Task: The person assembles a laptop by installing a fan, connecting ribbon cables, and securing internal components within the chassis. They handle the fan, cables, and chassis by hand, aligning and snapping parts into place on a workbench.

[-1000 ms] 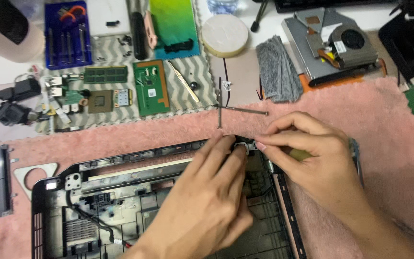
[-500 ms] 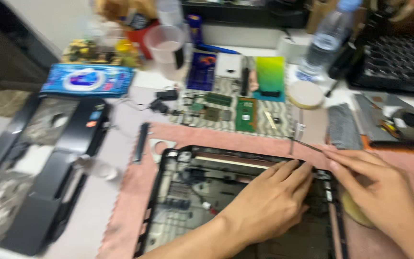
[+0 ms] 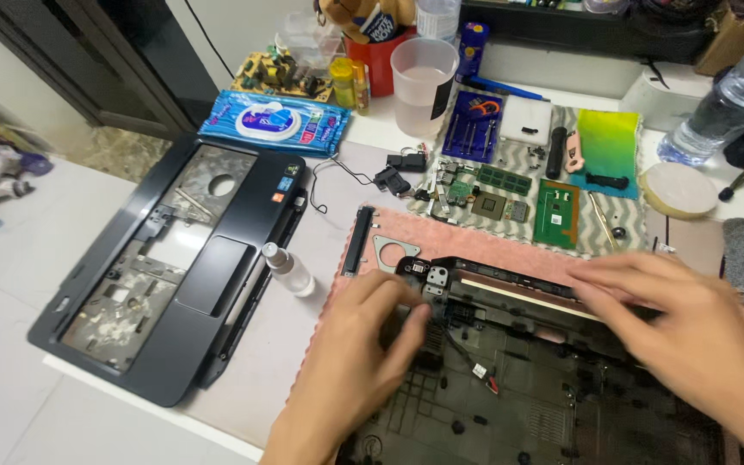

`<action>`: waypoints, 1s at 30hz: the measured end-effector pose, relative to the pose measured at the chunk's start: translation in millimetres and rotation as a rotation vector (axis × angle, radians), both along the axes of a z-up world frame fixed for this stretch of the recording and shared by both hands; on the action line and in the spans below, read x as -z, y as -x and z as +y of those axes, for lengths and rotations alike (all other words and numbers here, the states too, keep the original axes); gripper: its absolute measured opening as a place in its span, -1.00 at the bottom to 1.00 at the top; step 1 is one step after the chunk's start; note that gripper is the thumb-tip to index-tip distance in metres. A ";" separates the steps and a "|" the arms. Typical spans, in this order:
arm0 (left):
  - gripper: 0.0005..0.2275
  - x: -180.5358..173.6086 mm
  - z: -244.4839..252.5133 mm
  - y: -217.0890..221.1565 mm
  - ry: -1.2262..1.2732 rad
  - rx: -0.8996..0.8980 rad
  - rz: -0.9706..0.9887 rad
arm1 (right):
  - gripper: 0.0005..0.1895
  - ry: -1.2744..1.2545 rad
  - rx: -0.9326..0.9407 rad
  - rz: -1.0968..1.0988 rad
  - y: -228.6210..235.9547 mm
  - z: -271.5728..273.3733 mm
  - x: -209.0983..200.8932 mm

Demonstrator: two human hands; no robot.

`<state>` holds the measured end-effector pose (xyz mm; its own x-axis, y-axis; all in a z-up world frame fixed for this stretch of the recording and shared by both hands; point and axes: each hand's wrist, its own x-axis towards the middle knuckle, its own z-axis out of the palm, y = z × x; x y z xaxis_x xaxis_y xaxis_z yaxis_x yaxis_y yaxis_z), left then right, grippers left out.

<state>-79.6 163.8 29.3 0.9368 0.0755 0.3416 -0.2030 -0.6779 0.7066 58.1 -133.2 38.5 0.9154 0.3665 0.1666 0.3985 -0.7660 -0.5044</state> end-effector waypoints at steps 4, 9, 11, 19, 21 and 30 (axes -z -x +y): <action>-0.94 21.3 15.7 4.3 0.092 -0.013 -0.027 | -0.73 -0.077 -0.190 0.043 -15.4 67.6 -17.5; -0.94 32.5 19.7 -0.7 0.154 -0.024 -0.074 | -0.56 0.023 -0.382 0.047 -54.6 141.9 -14.7; -0.94 36.5 20.0 -1.4 0.152 -0.015 -0.107 | -0.38 0.074 -0.481 -0.030 -77.3 171.2 -4.7; -0.93 40.5 26.2 -5.0 0.291 0.011 -0.091 | 0.00 0.289 -0.528 0.052 -138.8 241.1 33.8; -0.94 39.1 28.0 -5.0 0.332 0.015 -0.080 | -0.05 0.310 -0.546 0.021 -140.5 251.1 34.1; -0.94 38.9 31.5 -3.0 0.360 0.047 -0.065 | -0.46 0.153 -0.546 -0.061 -131.4 248.7 -8.3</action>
